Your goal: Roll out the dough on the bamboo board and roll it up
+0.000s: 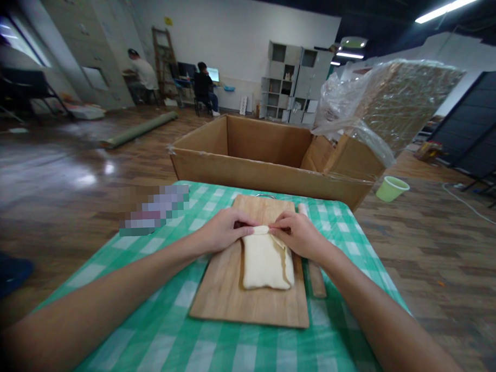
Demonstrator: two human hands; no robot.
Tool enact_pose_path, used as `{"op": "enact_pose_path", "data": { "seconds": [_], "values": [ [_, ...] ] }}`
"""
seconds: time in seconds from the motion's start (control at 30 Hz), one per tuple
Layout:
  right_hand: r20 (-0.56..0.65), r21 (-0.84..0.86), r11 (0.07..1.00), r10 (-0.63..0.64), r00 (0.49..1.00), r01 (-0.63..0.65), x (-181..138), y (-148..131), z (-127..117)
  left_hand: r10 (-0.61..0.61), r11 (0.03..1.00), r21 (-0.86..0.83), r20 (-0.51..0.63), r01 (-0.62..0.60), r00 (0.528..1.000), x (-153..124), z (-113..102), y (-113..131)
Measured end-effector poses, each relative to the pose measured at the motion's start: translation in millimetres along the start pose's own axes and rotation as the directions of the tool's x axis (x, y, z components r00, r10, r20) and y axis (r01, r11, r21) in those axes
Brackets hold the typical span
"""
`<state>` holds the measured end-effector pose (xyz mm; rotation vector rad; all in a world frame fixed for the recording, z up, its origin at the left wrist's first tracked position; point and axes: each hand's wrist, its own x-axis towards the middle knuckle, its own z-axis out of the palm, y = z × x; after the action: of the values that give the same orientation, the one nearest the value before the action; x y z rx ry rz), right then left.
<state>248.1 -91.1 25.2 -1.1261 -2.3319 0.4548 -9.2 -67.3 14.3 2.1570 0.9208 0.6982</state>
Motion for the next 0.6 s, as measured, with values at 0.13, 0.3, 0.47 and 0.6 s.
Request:
{"op": "enact_pose_path", "data": {
  "seconds": [0.13, 0.3, 0.47, 0.6],
  "values": [
    [0.012, -0.034, 0.999, -0.016, 1.000, 0.016, -0.1, 0.1, -0.1, 0.053, 0.995, 0.085, -0.010, -0.052, 0.999, 0.0, -1.8, 2.2],
    [-0.093, 0.026, 0.994, 0.104, 0.990, -0.102, 2.5, 0.6, 7.0, 0.017, 0.992, 0.129, -0.029, -0.013, 0.999, 0.6, 2.5, 6.1],
    [-0.110, -0.006, 0.996, 0.093, 0.990, -0.094, 5.8, 1.0, 8.9, -0.037, 0.995, 0.098, 0.038, 0.033, 0.999, 3.2, -10.8, 1.7],
    [-0.097, 0.053, 0.991, 0.124, 0.987, -0.120, 4.3, 5.6, 8.8, -0.081, 0.997, 0.033, 0.219, 0.075, 0.972, 4.9, -36.7, -1.7]
  ]
}}
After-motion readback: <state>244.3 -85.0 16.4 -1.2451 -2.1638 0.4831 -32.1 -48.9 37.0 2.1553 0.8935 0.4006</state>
